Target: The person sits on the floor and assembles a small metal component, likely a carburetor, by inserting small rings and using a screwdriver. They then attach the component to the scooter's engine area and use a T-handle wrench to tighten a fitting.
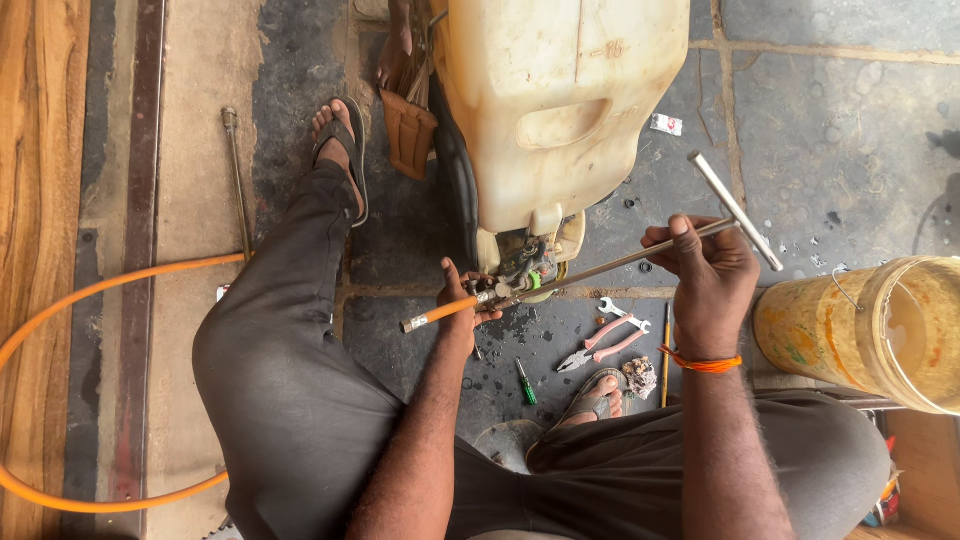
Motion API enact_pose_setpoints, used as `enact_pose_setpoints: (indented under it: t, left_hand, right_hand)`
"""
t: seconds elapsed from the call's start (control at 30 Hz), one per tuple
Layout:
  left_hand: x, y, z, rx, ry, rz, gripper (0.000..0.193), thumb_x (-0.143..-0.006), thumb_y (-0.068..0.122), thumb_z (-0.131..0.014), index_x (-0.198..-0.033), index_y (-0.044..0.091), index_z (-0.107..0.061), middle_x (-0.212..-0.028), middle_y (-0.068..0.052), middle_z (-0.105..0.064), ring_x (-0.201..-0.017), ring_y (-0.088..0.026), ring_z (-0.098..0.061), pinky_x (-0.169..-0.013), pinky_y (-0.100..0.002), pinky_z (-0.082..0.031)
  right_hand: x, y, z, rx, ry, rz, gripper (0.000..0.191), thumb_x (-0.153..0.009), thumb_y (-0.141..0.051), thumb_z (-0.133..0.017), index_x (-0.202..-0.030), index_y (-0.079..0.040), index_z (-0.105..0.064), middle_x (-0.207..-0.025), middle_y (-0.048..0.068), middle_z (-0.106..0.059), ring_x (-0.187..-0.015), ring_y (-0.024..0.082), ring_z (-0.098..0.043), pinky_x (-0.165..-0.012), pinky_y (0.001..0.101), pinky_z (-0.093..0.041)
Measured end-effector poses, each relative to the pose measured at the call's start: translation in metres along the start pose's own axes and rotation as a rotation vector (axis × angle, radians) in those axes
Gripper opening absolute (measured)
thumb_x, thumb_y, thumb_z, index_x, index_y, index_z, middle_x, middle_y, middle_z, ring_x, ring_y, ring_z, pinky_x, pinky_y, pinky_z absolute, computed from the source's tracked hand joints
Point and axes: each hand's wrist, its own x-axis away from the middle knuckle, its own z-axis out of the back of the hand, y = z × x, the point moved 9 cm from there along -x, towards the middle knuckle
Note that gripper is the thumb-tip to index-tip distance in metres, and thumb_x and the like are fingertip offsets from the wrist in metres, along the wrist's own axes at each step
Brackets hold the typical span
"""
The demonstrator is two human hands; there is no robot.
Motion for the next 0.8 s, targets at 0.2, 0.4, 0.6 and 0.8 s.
enact_pose_setpoints:
  t: [0.2, 0.4, 0.6, 0.8]
  left_hand:
    - [0.002, 0.008, -0.001, -0.013, -0.006, -0.064, 0.076, -0.100, 0.069, -0.019, -0.123, 0.013, -0.065, -0.110, -0.012, -0.071, -0.089, -0.019, -0.074, -0.066, -0.033, -0.065]
    - [0.002, 0.007, 0.003, -0.006, 0.041, -0.046, 0.059, -0.105, 0.056, -0.027, -0.128, 0.016, -0.062, -0.113, -0.014, -0.070, -0.088, -0.021, -0.075, -0.065, -0.034, -0.064]
    - [0.002, 0.007, 0.004, 0.007, 0.053, -0.046, 0.046, -0.105, 0.049, -0.039, -0.122, 0.014, -0.063, -0.111, -0.012, -0.069, -0.085, -0.021, -0.075, -0.062, -0.035, -0.063]
    - [0.001, 0.007, 0.000, -0.008, 0.014, -0.056, 0.046, -0.105, 0.047, -0.042, -0.104, 0.010, -0.069, -0.096, -0.011, -0.071, -0.080, -0.020, -0.074, -0.063, -0.035, -0.065]
  right_hand:
    - [-0.004, -0.001, -0.002, -0.295, -0.167, -0.098, 0.084, -0.102, -0.063, -0.044, -0.160, -0.003, -0.037, -0.111, 0.018, -0.074, -0.099, 0.023, -0.074, -0.098, 0.0408, -0.057]
    - [-0.003, 0.009, -0.007, -0.610, -0.166, -0.205, 0.085, -0.108, -0.067, -0.042, -0.166, -0.005, -0.037, -0.116, 0.018, -0.073, -0.092, 0.022, -0.070, -0.097, 0.0416, -0.056]
    - [-0.005, 0.015, 0.001, -0.670, -0.084, -0.211, 0.071, -0.109, -0.059, -0.051, -0.162, -0.013, -0.041, -0.120, 0.013, -0.072, -0.089, 0.018, -0.068, -0.094, 0.0398, -0.056]
    - [0.004, 0.014, 0.012, -0.537, 0.159, -0.164, 0.068, -0.108, -0.057, -0.054, -0.159, -0.013, -0.049, -0.128, 0.014, -0.065, -0.091, 0.016, -0.065, -0.091, 0.0370, -0.055]
